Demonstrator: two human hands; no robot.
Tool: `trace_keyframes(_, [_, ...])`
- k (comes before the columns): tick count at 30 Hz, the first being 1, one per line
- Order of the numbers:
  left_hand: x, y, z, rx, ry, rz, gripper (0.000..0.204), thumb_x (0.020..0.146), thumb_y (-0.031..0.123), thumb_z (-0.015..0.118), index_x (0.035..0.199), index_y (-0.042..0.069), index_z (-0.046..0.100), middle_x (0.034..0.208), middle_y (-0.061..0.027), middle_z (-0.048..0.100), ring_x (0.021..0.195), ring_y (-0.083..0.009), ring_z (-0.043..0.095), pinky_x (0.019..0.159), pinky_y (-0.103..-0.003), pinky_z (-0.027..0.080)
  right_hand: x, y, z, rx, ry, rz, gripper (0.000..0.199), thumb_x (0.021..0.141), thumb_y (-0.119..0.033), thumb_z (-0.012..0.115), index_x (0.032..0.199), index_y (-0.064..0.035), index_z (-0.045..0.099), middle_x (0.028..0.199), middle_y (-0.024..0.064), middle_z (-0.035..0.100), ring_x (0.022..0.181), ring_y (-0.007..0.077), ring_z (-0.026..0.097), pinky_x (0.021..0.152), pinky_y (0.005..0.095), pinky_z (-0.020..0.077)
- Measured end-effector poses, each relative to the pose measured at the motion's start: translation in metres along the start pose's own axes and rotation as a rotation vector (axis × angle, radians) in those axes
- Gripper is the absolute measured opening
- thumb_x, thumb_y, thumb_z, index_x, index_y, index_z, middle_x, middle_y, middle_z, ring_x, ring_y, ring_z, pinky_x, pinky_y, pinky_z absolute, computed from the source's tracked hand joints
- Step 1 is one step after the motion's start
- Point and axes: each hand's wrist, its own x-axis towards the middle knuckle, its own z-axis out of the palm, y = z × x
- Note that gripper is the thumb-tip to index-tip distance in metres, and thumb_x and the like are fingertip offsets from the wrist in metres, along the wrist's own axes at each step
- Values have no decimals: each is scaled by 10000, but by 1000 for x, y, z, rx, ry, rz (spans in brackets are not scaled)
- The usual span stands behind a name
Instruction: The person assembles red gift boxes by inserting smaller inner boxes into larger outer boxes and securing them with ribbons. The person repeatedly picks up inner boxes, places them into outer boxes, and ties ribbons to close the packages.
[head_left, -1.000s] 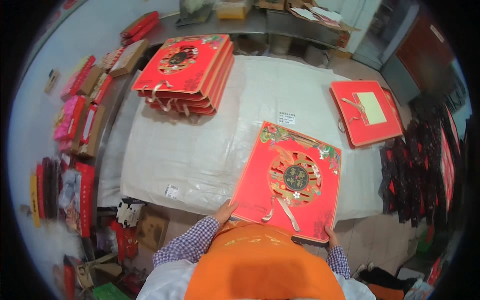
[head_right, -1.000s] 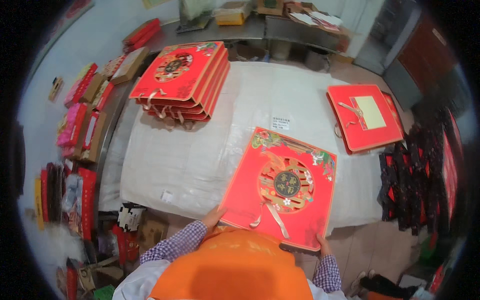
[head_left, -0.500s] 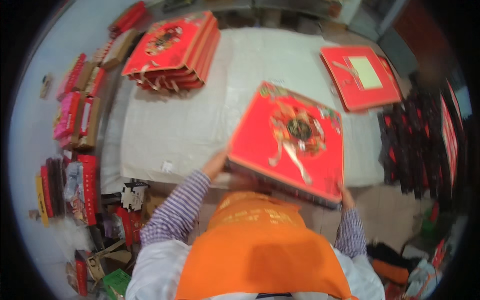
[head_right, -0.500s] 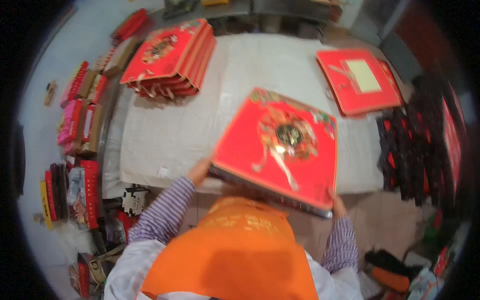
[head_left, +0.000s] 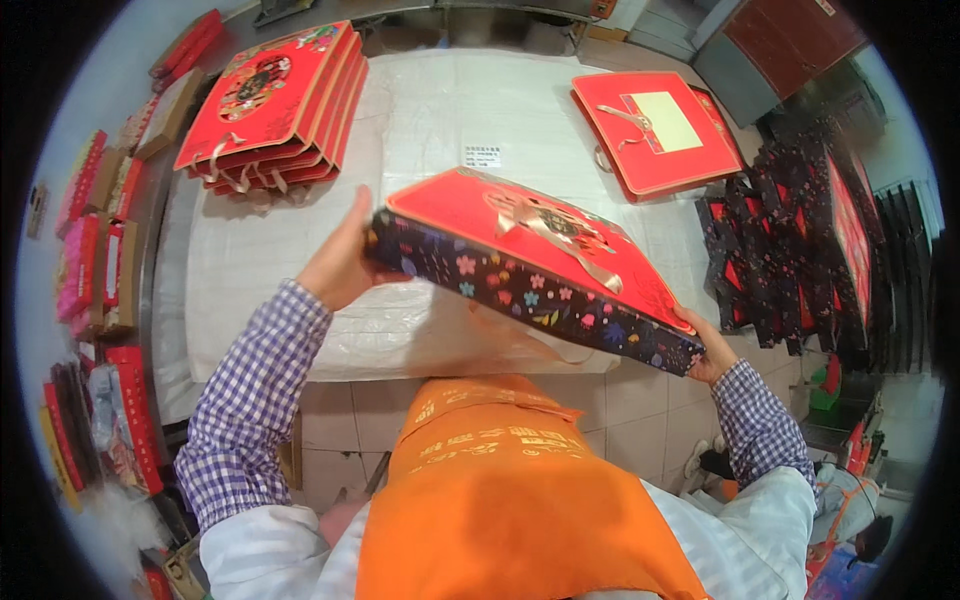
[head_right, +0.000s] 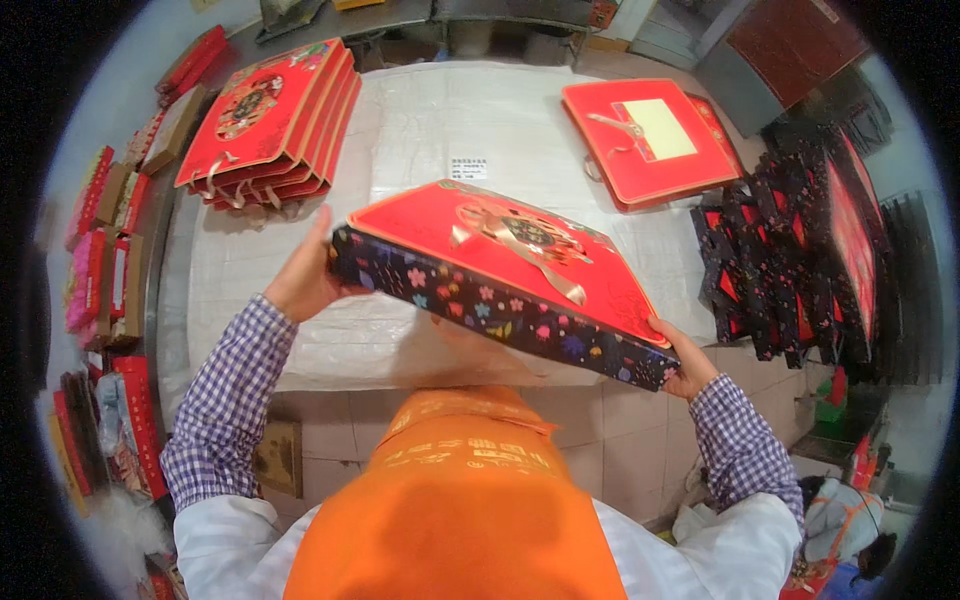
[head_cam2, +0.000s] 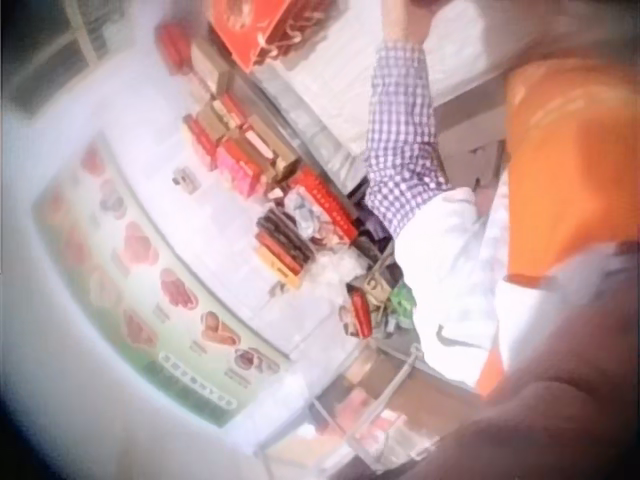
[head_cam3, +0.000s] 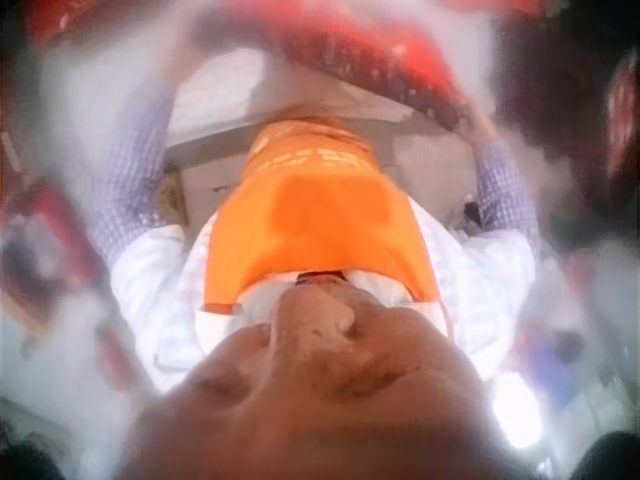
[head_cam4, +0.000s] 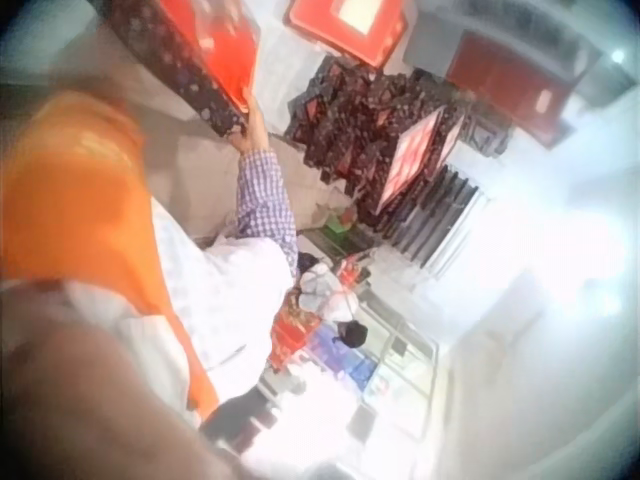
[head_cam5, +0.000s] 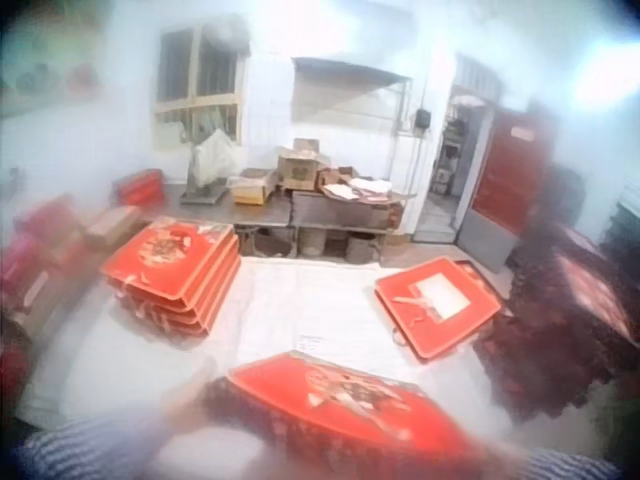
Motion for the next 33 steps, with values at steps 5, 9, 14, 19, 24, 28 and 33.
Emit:
trace_keyframes(5, [16, -54, 24, -420, 20, 358, 426, 966, 357, 455, 1233, 26, 485, 1058, -142, 599, 1086, -265, 570, 958, -426, 460, -16, -22, 26, -10, -52, -13, 461, 933, -408, 572, 1174, -16, 568, 984, 150, 699, 725, 211, 709, 576, 354, 602])
trace_keyframes(9, [40, -104, 78, -156, 121, 390, 262, 921, 111, 456, 1154, 7, 515, 1016, -132, 588, 1018, -211, 569, 821, -355, 471, -16, -27, 33, 21, 85, 2, 453, 933, -410, 557, 1191, -37, 568, 961, 148, 702, 735, 238, 710, 548, 399, 595])
trace_keyframes(14, [23, -83, 79, 1, -215, -51, 153, 973, 135, 431, 988, 19, 529, 653, 23, 429, 560, -77, 411, 547, -255, 378, -12, -33, 16, 64, 26, 31, 468, 937, -420, 538, 1195, -32, 582, 930, 155, 704, 730, 256, 708, 535, 419, 584])
trace_keyframes(19, [-9, -22, 108, -215, -342, 123, 234, 1026, 211, 395, 904, 38, 495, 583, 60, 271, 479, -47, 225, 427, -215, 199, -29, -62, 7, -561, -42, 71, 562, 950, -536, 482, 1200, -45, 593, 922, 114, 697, 729, 208, 671, 604, 382, 579])
trace_keyframes(24, [-30, -11, 139, -158, -328, 131, 234, 1027, 214, 403, 908, 40, 507, 590, 63, 290, 484, -47, 225, 438, -218, 203, -2, -102, 15, -1214, 33, -436, 601, 982, -524, 381, 1092, -9, 671, 925, 57, 662, 761, 136, 578, 696, 304, 503])
trace_keyframes(28, [-33, -5, 153, -6, -289, 157, 247, 1027, 226, 413, 916, 36, 524, 589, 64, 303, 494, -48, 239, 448, -221, 214, 20, -127, 66, -1348, -162, -360, 706, 963, -624, 327, 1113, -24, 667, 1020, 55, 636, 905, 152, 539, 825, 300, 435])
trace_keyframes(33, [-51, -9, 142, 67, -232, 97, 269, 1002, 242, 469, 875, 12, 528, 574, 49, 321, 485, -57, 262, 444, -235, 230, 14, -139, 127, -1068, -724, -212, 662, 961, -646, 344, 1005, -70, 667, 911, -11, 585, 807, 93, 476, 785, 253, 395])
